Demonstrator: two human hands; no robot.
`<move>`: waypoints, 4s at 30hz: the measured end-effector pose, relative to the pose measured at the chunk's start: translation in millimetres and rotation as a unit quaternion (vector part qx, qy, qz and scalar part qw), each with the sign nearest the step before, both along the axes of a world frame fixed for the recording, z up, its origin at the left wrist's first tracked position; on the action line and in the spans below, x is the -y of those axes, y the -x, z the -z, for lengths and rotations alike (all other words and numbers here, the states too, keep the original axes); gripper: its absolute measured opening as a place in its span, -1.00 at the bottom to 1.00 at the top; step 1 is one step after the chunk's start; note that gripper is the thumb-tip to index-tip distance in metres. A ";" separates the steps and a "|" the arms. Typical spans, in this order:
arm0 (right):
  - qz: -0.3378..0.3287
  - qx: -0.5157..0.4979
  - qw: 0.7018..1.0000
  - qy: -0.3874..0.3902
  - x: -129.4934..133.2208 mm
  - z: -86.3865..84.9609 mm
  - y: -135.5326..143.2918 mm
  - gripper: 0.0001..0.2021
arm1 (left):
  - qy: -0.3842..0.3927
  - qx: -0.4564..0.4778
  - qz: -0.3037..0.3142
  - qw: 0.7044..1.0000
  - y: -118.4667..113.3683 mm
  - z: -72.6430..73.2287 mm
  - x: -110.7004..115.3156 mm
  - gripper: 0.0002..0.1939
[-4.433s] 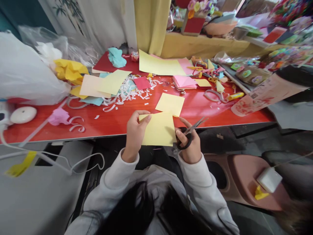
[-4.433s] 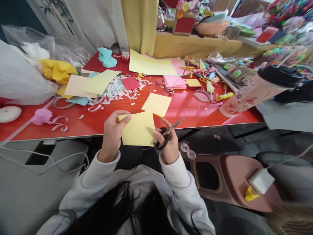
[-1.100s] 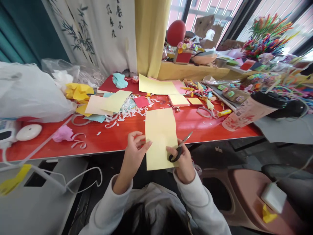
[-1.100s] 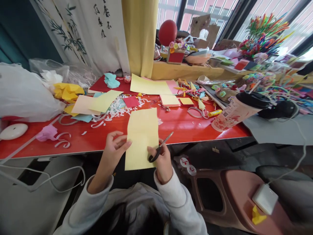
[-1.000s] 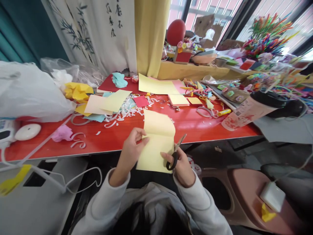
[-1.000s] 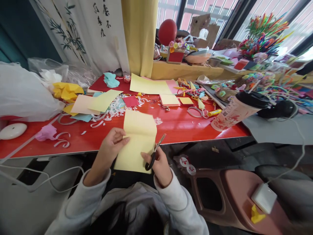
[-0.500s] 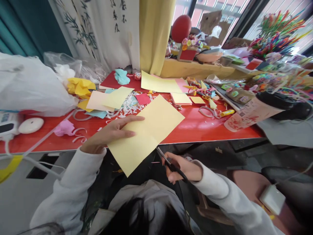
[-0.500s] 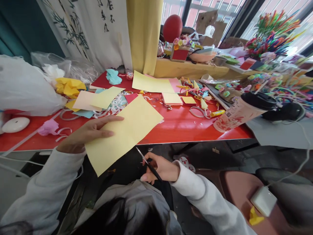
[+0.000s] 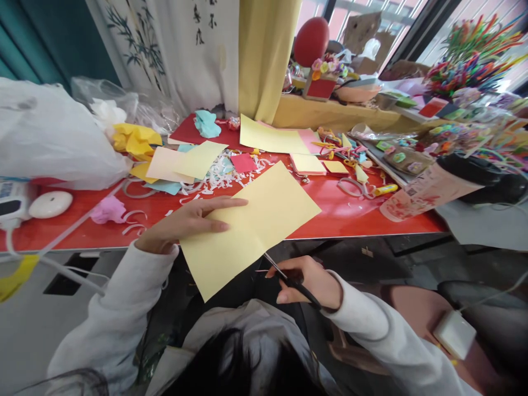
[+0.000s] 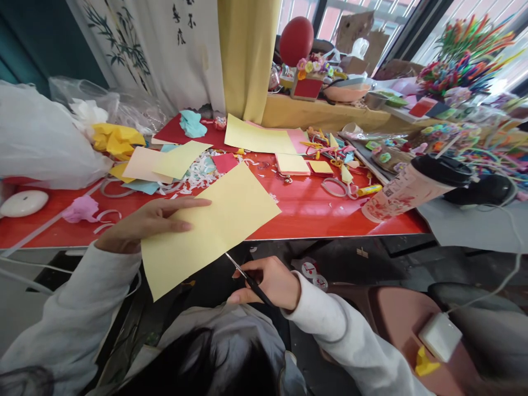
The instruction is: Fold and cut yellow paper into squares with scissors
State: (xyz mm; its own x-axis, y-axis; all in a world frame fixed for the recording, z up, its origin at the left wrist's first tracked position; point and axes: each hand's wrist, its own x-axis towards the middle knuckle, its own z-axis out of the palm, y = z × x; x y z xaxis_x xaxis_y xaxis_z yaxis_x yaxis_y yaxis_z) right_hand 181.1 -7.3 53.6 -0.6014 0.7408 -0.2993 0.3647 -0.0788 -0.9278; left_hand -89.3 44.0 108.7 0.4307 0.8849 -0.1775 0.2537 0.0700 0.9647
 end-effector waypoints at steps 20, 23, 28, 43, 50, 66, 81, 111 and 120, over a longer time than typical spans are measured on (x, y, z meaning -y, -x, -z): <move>0.062 -0.012 0.997 0.035 3.6 -14.8 4.2 -0.49 | -0.026 -0.005 0.017 1.000 -12.4 1.9 4.8 -0.55; 0.080 -0.014 0.996 0.037 5.4 -13.1 4.8 -0.53 | -0.023 -0.011 0.007 1.000 -11.7 1.8 4.9 -0.55; 0.112 -0.022 0.993 0.033 6.3 -13.0 8.6 -0.55 | -0.013 -0.014 -0.007 1.000 -9.2 0.7 4.5 -0.53; 0.120 -0.039 0.991 0.040 3.8 -16.6 16.4 -0.59 | -0.004 0.007 -0.028 1.000 -7.5 5.3 7.1 -0.47; 0.144 -0.025 0.988 0.042 3.2 -18.1 19.8 -0.59 | 0.004 0.025 -0.023 0.999 -8.2 7.0 7.5 -0.49; 0.122 -0.061 0.990 0.024 -3.1 -0.8 20.7 -0.57 | -0.001 0.024 0.017 1.000 -12.8 13.4 7.2 -0.50; 0.129 -0.115 0.984 0.036 -6.7 4.2 20.5 -0.47 | 0.013 0.040 0.070 0.997 -19.1 19.0 6.2 -0.49; 0.114 -0.098 0.989 0.015 -15.7 4.5 17.9 -0.58 | -0.079 0.058 0.088 0.991 -20.4 45.5 -5.9 -0.63; 0.111 -0.074 0.991 -0.008 -16.5 6.7 17.9 -0.60 | -0.093 0.051 0.098 0.989 -21.5 45.9 -3.3 -0.62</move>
